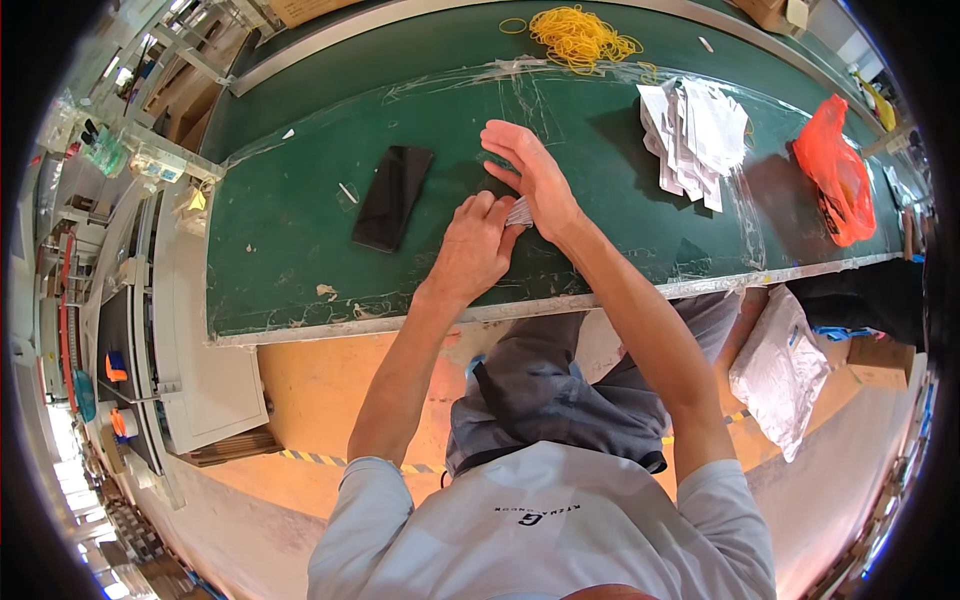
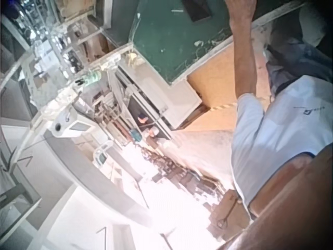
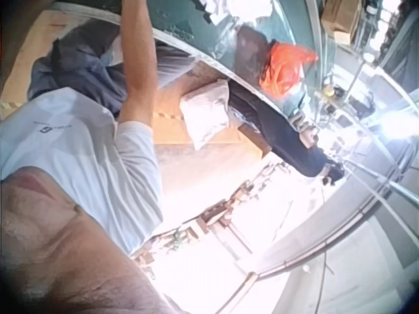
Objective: Folding and preparing small labels or instruction sheets at an assembly line.
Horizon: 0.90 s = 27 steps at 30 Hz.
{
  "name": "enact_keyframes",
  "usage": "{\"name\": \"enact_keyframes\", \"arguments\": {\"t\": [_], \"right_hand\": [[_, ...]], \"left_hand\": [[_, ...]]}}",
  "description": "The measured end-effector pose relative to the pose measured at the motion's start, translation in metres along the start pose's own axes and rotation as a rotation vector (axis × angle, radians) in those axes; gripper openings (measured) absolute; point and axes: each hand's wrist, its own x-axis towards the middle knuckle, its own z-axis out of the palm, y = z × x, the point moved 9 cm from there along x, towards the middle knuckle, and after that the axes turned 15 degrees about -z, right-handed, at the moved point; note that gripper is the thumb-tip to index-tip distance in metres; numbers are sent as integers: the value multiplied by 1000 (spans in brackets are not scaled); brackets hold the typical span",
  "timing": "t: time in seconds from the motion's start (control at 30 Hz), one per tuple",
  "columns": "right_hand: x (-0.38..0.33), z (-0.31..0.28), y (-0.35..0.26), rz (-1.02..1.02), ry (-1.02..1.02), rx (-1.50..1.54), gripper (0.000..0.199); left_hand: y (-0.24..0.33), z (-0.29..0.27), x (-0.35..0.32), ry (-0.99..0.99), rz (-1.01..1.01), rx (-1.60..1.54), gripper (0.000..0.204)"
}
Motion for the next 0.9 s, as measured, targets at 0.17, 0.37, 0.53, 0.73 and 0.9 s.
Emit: {"name": "enact_keyframes", "arguments": {"t": [0.17, 0.37, 0.53, 0.73, 0.9], "right_hand": [[3, -20, -16, -110, 70, -82, 60], [-5, 2, -13, -119, 3, -233, 66], [-5, 3, -11, -43, -27, -146, 64], [-32, -14, -71, -340, -245, -1168, 55], [-37, 0, -73, -155, -293, -1220, 54]], "left_hand": [[0, 4, 0, -13, 10, 8, 37], [3, 2, 3, -8, 14, -6, 34], [1, -1, 3, -4, 23, -19, 32], [-2, 2, 4, 27, -55, -68, 31], [-4, -5, 0, 120, -36, -65, 34]]}}
